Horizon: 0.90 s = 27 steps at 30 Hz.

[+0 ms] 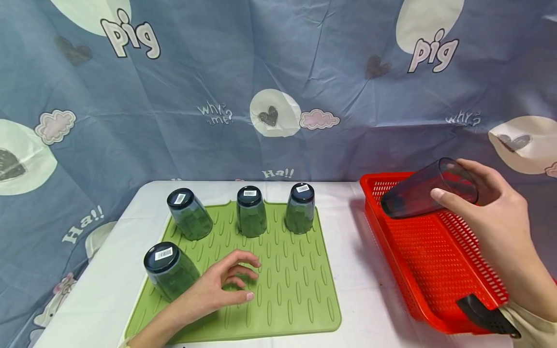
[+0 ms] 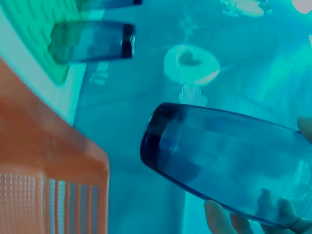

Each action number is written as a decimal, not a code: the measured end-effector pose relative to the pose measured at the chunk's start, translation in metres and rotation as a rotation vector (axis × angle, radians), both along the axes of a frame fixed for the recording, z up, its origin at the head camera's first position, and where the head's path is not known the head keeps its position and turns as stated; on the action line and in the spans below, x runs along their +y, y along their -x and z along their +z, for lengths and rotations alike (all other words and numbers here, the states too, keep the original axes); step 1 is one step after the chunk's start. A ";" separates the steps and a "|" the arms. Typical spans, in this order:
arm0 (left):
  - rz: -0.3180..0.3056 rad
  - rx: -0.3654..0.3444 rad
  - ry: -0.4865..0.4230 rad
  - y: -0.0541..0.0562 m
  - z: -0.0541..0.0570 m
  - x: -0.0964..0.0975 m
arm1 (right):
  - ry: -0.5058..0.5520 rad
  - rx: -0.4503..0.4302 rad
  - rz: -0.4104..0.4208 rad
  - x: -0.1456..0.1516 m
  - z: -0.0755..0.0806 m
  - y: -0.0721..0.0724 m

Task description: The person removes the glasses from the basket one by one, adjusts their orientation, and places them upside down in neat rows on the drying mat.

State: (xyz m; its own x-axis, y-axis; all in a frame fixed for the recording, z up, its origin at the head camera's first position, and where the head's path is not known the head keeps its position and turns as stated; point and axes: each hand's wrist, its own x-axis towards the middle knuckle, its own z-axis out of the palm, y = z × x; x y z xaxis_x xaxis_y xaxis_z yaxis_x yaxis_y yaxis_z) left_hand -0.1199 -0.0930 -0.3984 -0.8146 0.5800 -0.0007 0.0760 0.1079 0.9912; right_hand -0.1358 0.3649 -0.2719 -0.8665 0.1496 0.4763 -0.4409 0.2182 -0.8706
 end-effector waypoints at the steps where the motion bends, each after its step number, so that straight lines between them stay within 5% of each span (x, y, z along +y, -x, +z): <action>1: 0.000 0.002 0.001 0.000 0.000 0.000 | 0.029 0.011 0.012 -0.002 0.001 0.000; 20: -0.010 0.021 -0.014 0.000 0.001 0.002 | 0.347 0.124 0.146 -0.062 -0.002 -0.020; 27: 0.000 0.019 -0.004 -0.001 0.002 0.000 | 0.457 0.161 0.124 -0.084 -0.008 -0.025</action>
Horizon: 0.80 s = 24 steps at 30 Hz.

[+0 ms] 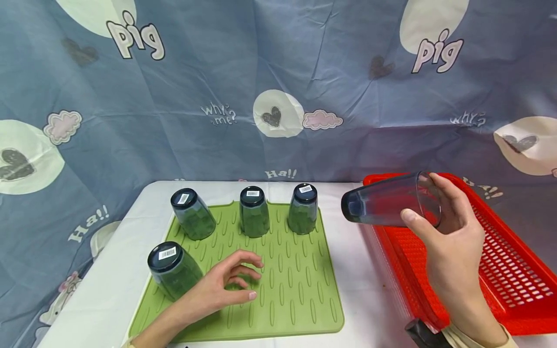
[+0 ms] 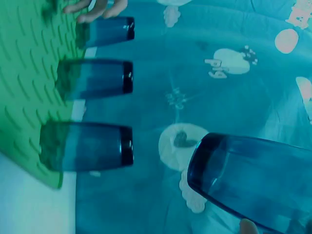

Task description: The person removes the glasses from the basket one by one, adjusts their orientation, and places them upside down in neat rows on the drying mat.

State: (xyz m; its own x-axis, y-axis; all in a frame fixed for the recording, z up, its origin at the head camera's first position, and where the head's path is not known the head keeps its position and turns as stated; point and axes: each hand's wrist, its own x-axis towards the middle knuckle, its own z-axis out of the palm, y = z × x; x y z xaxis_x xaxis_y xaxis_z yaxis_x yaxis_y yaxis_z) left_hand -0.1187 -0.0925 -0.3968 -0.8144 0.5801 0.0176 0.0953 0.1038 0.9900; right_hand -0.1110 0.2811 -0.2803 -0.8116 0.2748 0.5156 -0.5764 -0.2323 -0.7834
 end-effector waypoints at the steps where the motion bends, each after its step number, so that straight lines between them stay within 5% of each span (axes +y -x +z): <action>1: 0.000 0.000 -0.001 0.000 0.000 0.000 | 0.017 0.004 0.004 -0.003 -0.001 -0.001; 24: 0.017 -0.014 0.012 0.001 -0.002 0.000 | 0.106 0.031 0.102 -0.048 -0.033 -0.005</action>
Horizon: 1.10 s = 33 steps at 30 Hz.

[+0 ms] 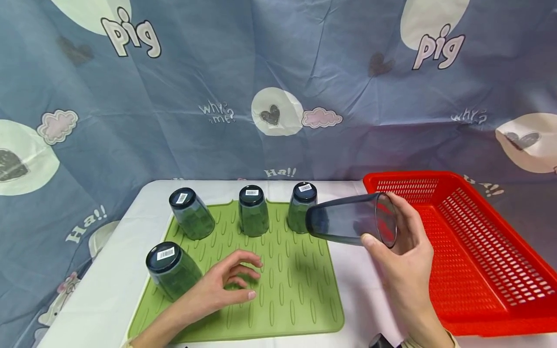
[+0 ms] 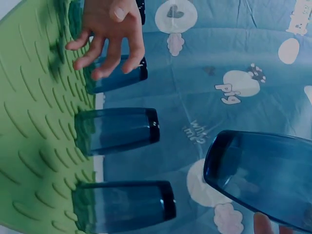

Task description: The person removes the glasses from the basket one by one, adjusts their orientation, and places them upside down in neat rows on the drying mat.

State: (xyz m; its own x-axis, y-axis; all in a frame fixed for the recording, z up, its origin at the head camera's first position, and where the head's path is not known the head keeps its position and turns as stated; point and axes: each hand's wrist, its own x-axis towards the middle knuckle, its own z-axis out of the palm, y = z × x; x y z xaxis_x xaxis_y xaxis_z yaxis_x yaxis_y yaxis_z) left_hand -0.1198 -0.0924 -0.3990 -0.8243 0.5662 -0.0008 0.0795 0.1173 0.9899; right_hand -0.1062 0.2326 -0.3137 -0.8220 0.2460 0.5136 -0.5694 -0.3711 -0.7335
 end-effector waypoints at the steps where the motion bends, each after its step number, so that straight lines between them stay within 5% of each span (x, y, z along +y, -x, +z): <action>1: 0.002 -0.002 0.003 0.000 0.000 -0.001 | 0.003 -0.011 0.003 -0.001 -0.001 0.000; 10: 0.010 0.010 0.006 0.001 0.003 -0.001 | 0.039 -0.144 -0.029 -0.005 -0.002 0.000; 25: 0.036 -0.009 -0.023 0.000 0.008 0.001 | 0.231 -0.120 0.217 -0.006 -0.013 0.004; 33: 0.069 0.028 -0.066 0.001 0.015 0.005 | 0.126 -0.206 0.181 -0.021 -0.019 0.002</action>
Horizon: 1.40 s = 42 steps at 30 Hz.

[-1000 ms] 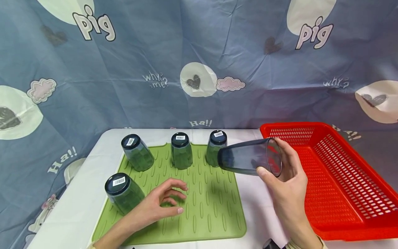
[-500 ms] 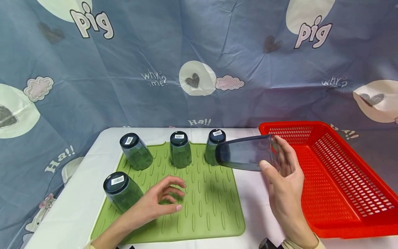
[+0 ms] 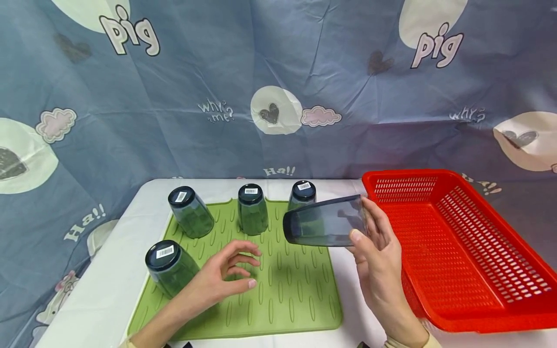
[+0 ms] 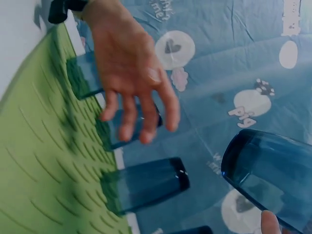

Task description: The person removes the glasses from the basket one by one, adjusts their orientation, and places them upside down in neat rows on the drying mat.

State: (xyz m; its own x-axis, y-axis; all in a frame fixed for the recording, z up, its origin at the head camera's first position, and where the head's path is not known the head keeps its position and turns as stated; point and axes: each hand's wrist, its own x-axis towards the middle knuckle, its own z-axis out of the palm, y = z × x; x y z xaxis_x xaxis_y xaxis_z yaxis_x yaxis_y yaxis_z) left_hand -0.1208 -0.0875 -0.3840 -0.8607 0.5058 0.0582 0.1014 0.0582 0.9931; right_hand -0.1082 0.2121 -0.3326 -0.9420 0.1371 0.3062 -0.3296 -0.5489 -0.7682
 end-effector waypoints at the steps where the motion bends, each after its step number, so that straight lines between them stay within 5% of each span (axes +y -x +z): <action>1: 0.002 0.004 -0.010 0.000 0.001 0.000 | 0.005 0.004 0.023 -0.001 -0.001 0.000; 7: 0.016 0.034 -0.067 0.001 0.007 0.003 | 0.046 0.042 0.160 -0.008 -0.011 -0.002; 16: 0.049 0.040 -0.170 -0.003 0.013 0.011 | 0.002 -0.037 0.185 -0.021 -0.021 -0.007; 33: 0.050 -0.145 -0.419 -0.009 0.007 0.021 | -0.037 -0.095 0.268 -0.041 -0.038 -0.016; 42: 0.066 -0.203 -0.458 -0.010 0.002 0.024 | -0.001 -0.120 0.345 -0.044 -0.040 -0.017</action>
State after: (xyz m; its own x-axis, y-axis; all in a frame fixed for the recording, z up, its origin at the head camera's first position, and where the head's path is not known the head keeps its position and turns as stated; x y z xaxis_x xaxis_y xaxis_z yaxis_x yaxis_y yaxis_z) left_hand -0.1104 -0.0632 -0.3817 -0.9068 0.4119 0.0896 -0.0858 -0.3884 0.9175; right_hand -0.0909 0.1681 -0.3724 -0.9619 -0.1957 0.1909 -0.0327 -0.6111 -0.7909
